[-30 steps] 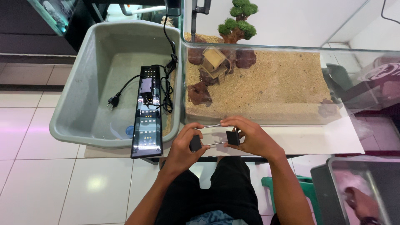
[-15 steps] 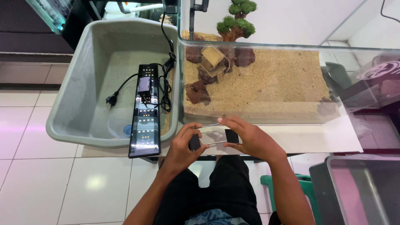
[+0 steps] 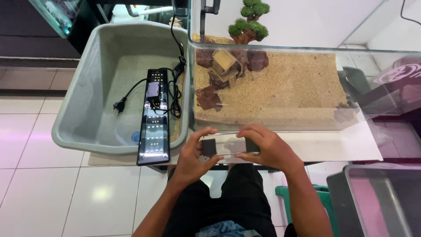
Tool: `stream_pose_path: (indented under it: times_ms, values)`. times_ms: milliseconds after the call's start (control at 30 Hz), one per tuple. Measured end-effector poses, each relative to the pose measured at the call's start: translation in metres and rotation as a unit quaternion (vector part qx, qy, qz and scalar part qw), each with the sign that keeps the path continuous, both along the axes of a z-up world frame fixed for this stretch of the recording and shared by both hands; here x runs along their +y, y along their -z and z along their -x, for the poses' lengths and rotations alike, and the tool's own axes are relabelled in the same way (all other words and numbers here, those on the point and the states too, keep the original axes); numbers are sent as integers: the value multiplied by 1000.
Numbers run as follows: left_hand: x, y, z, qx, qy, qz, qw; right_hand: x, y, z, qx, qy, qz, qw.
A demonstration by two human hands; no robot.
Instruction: The person attaches a clear mounting bracket to an aquarium light fixture and then disassembles a submersible pump by pulling off its plastic components.
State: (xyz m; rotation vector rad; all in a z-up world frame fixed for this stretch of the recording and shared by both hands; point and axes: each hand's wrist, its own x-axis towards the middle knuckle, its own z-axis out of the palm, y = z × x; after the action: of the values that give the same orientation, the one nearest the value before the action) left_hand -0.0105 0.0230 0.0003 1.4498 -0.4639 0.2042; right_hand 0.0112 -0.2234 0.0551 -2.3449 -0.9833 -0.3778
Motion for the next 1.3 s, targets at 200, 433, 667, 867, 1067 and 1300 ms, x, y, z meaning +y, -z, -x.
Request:
stream_pose_path:
  times_ms: [200, 433, 667, 867, 1067, 1300]
  values:
    - [-24, 16, 5, 63, 46, 272, 959, 1, 8, 9, 139, 23, -172, 975]
    - [-63, 21, 8, 73, 26, 349, 934, 23, 20, 27, 135, 51, -246, 959]
    - [-79, 1, 5, 98, -50, 429, 897, 36, 26, 41, 132, 99, -265, 950]
    - [-103, 5, -3, 137, -45, 462, 875, 21, 13, 48, 93, 110, -269, 952]
    - [-142, 1, -3, 140, -8, 443, 885, -18, 11, 61, 66, 151, -252, 953]
    - [-201, 3, 2, 187, 45, 415, 889, -71, 9, 87, 62, 218, -264, 938]
